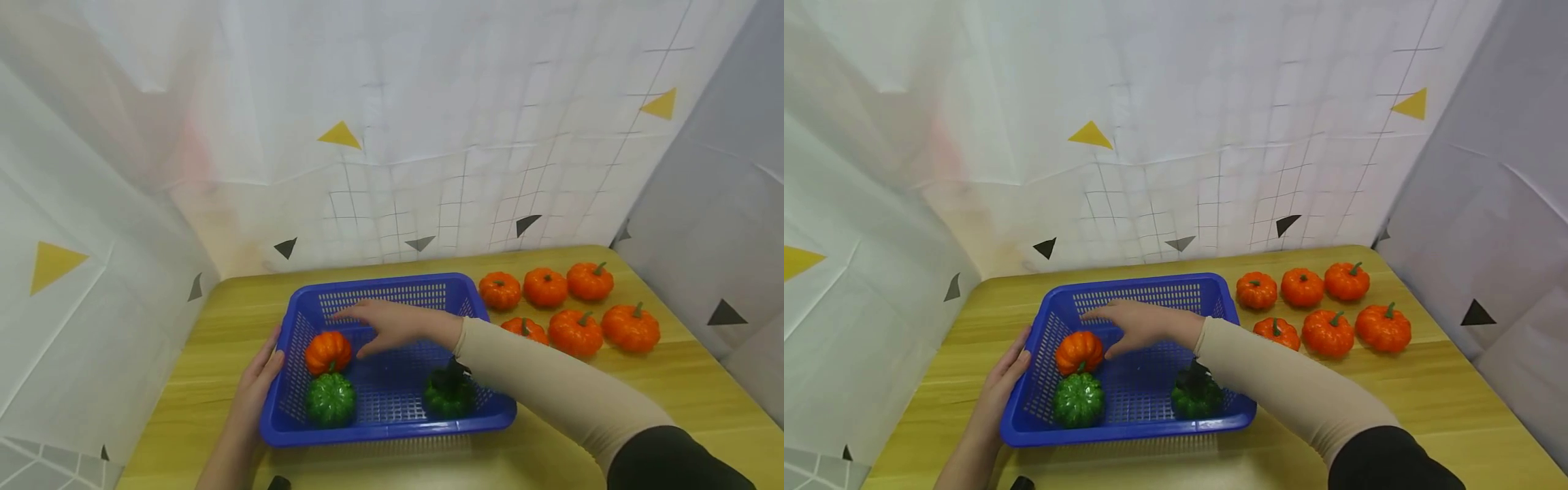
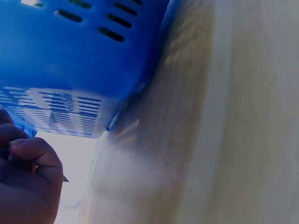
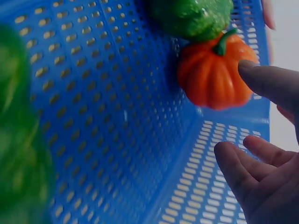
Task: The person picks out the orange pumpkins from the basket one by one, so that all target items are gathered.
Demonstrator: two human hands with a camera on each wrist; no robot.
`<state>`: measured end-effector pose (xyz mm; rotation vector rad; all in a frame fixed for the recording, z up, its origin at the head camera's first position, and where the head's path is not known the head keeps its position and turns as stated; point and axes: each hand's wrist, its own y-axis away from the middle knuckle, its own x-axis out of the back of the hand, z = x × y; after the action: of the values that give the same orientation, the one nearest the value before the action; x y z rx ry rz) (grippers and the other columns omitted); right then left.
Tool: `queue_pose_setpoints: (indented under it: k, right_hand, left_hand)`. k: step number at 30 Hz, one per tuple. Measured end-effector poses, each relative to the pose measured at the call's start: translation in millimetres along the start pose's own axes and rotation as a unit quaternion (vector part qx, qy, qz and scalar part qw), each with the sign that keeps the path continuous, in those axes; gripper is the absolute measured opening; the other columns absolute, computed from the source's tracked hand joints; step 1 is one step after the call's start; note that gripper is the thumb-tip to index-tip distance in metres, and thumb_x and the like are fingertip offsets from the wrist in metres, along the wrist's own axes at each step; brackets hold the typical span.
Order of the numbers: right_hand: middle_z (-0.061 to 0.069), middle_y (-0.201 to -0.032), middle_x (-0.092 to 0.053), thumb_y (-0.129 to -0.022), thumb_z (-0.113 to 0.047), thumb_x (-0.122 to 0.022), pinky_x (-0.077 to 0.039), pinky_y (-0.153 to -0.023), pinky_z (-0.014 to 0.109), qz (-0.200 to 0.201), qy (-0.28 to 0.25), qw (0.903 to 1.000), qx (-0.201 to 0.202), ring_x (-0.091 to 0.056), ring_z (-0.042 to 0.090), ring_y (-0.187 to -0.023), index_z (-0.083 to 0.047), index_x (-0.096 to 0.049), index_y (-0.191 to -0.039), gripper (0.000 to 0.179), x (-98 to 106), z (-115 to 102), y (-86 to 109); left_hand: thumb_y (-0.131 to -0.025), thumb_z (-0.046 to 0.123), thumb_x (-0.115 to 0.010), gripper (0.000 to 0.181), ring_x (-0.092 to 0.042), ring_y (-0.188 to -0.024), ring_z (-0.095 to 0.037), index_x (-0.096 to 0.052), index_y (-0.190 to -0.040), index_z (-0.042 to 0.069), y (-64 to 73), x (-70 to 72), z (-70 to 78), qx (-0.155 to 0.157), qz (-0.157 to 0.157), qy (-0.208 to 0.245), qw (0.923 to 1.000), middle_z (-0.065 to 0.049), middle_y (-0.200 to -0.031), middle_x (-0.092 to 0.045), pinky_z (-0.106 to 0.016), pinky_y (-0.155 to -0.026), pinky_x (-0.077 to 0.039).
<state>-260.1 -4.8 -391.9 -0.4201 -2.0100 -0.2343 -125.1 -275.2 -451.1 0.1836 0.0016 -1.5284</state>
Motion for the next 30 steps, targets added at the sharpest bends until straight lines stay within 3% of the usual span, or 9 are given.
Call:
queue_pose_setpoints:
  k: [7, 17, 23, 30]
  right_hand:
    - [0.000, -0.151, -0.043, -0.087, -0.021, -0.077, -0.032, -0.112, 0.032, -0.003, -0.028, 0.9987, 0.041, -0.039, 0.016, -0.136, -0.017, -0.038, -0.153, 0.077, -12.6, -5.5, -8.0]
    - [0.004, -0.147, -0.046, -0.088, -0.020, -0.076, -0.039, -0.106, 0.031, -0.031, -0.026, 0.9989, 0.026, -0.044, 0.016, -0.130, -0.025, -0.041, -0.152, 0.073, -20.4, -7.4, -10.9]
    - [0.003, -0.143, -0.049, -0.086, -0.019, -0.079, -0.041, -0.104, 0.029, -0.021, -0.019, 0.9995, 0.017, -0.046, 0.015, -0.126, -0.026, -0.043, -0.150, 0.074, -23.3, -7.7, -12.2]
    - [0.002, -0.141, -0.050, -0.082, -0.017, -0.082, -0.041, -0.104, 0.026, -0.006, -0.009, 0.9999, 0.012, -0.046, 0.015, -0.126, -0.020, -0.045, -0.148, 0.076, -27.9, -7.6, -17.3]
  left_hand:
    - [-0.105, 0.041, -0.046, 0.053, -0.056, -0.122, -0.018, -0.029, -0.155, 0.039, -1.0, -0.6, 2.7, 0.003, -0.003, -0.013, 0.9999, 0.006, -0.161, -0.025, -0.045, -0.092, -0.052]
    - [-0.106, 0.038, -0.045, 0.054, -0.058, -0.120, -0.022, -0.027, -0.157, 0.035, -1.8, 0.2, 0.4, -0.008, -0.011, -0.004, 0.9999, 0.001, -0.160, -0.028, -0.044, -0.091, -0.053]
    - [-0.105, 0.039, -0.045, 0.054, -0.058, -0.119, -0.022, -0.028, -0.156, 0.036, -1.4, 1.7, -1.0, -0.011, -0.009, -0.013, 0.9998, 0.001, -0.160, -0.028, -0.044, -0.090, -0.054]
    - [-0.106, 0.037, -0.044, 0.058, -0.057, -0.120, -0.021, -0.023, -0.159, 0.027, -0.8, 2.0, -0.8, -0.023, -0.013, -0.016, 0.9995, 0.000, -0.162, -0.024, -0.041, -0.090, -0.054]
